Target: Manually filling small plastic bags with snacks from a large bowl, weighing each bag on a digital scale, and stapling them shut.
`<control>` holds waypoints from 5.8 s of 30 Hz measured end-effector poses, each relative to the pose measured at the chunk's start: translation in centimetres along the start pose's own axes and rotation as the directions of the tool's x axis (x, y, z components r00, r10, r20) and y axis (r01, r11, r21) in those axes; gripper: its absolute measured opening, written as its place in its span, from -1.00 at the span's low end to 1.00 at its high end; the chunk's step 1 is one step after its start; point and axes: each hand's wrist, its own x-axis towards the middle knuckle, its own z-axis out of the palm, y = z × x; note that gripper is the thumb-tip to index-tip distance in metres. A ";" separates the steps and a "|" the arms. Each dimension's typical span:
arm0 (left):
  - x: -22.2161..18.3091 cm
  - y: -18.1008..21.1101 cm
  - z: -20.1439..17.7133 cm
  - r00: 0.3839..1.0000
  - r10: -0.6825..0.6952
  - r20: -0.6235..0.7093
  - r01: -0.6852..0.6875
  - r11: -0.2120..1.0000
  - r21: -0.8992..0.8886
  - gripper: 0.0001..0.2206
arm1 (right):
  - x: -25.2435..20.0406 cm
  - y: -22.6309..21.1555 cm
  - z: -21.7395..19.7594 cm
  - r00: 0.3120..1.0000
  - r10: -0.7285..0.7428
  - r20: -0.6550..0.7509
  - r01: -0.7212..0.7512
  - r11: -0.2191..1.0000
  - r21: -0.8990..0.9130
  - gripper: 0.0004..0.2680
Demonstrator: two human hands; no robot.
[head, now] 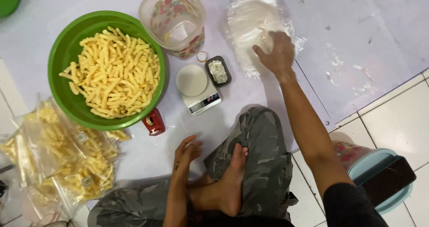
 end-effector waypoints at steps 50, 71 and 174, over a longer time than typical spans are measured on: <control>4.2 -1.3 -1.6 0.970 -0.149 -0.192 0.143 0.989 -0.049 -0.72 | 2.3 1.3 -5.8 0.990 0.050 -0.129 0.033 0.820 0.571 -0.87; -14.6 11.5 -4.3 0.704 0.709 0.032 -0.703 0.703 -0.110 -0.73 | -16.9 -15.8 -11.7 0.235 -0.909 0.345 -0.747 0.058 0.662 -0.25; -18.2 10.2 -4.5 0.573 0.791 0.213 -0.819 0.563 0.110 -0.94 | -21.7 -25.5 -20.9 0.619 -0.679 0.394 0.162 0.602 0.782 -0.95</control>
